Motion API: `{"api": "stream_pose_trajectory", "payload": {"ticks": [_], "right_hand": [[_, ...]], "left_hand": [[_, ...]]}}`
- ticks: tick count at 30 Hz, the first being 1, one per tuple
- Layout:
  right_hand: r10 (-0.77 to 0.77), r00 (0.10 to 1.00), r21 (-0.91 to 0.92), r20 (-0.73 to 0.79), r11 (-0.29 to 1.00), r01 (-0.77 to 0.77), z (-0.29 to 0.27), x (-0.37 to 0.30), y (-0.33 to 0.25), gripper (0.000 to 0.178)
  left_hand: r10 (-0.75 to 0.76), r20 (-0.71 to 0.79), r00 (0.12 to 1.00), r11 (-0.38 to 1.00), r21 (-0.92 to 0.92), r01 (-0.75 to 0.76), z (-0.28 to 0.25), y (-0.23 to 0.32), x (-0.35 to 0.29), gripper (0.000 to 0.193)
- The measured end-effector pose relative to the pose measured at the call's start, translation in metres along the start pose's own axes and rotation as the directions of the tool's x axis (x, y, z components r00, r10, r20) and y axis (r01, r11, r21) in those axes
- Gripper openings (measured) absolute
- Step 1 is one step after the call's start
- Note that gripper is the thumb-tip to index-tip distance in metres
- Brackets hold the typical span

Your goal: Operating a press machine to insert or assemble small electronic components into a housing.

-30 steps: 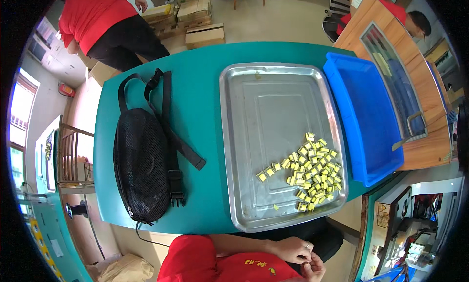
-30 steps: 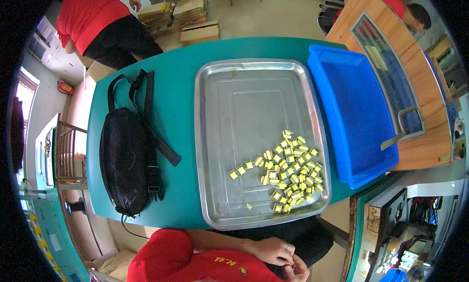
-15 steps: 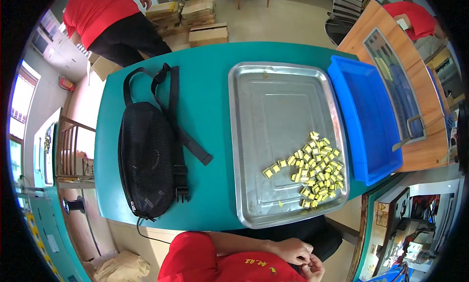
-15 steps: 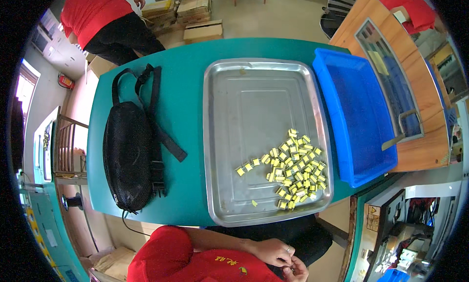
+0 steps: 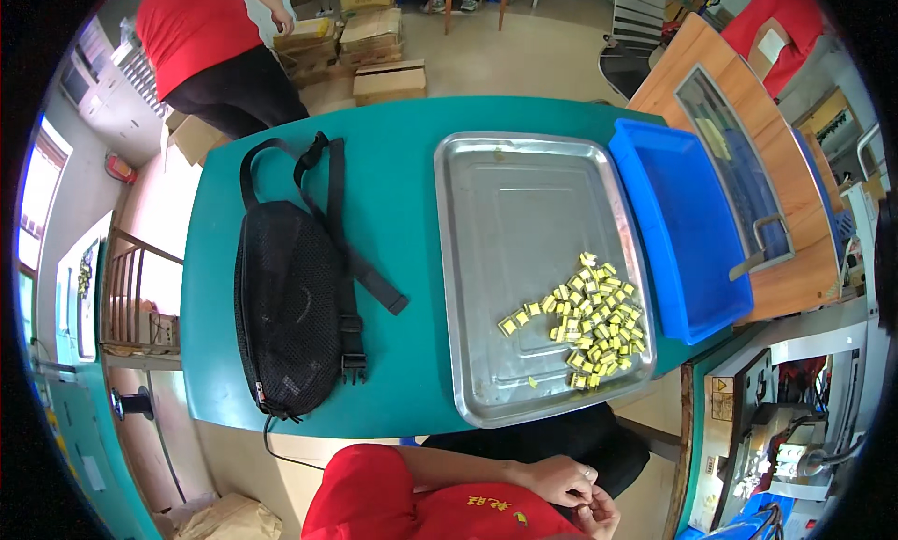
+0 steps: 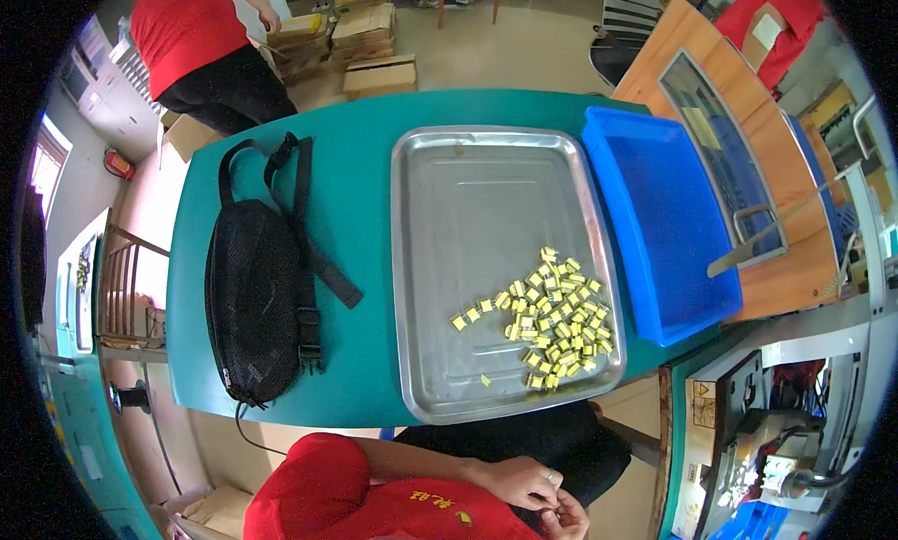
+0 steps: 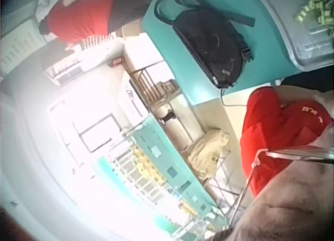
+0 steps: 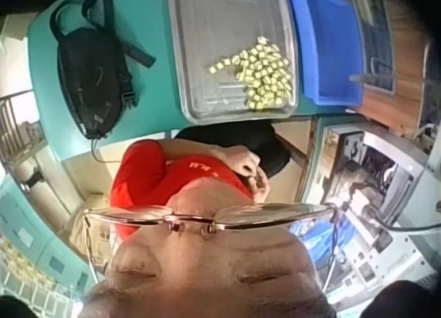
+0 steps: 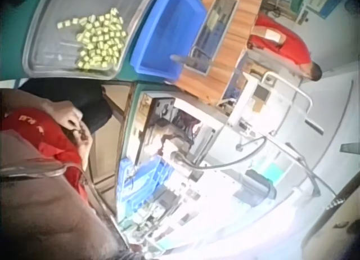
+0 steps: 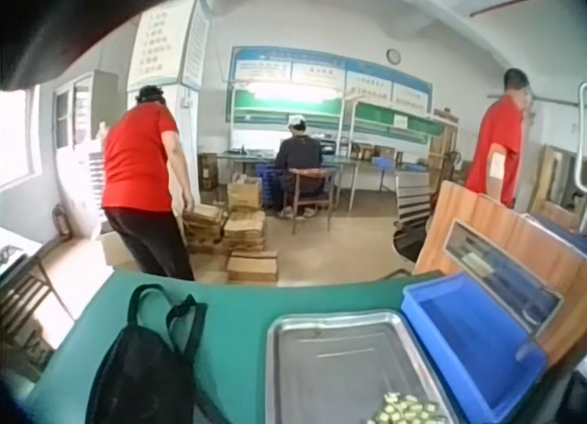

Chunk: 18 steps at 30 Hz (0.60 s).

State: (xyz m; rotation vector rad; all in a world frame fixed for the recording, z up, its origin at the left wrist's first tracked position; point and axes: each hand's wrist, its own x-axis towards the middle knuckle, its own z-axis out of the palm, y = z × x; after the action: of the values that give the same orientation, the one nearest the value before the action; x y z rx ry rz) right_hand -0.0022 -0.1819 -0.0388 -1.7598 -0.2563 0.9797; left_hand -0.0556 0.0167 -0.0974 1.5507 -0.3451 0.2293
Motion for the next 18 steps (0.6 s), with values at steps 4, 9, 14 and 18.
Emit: {"api": "stream_pose_trajectory", "payload": {"ticks": [4,9,14,18], "right_hand": [[-0.022,1.000,0.034,0.002,0.999,0.022,-0.005,-0.003,0.010,0.041],[-0.076,0.975,0.170,-0.210,0.979,0.113,0.000,-0.007,0.026,0.038],[-0.210,0.953,0.250,-0.219,0.932,0.263,-0.010,-0.001,0.052,0.035],[-0.278,0.950,0.273,-0.140,0.912,0.307,0.000,-0.007,0.039,0.043]], "left_hand": [[-0.009,0.024,1.000,0.999,-0.043,0.010,0.000,0.011,0.002,0.011],[-0.012,-0.035,0.999,0.997,-0.080,0.009,-0.001,0.017,0.002,0.012],[-0.014,-0.049,0.999,1.000,-0.013,0.014,-0.008,0.024,0.000,0.015],[-0.003,-0.085,0.996,1.000,-0.010,0.002,-0.010,0.035,-0.004,0.016]]}}
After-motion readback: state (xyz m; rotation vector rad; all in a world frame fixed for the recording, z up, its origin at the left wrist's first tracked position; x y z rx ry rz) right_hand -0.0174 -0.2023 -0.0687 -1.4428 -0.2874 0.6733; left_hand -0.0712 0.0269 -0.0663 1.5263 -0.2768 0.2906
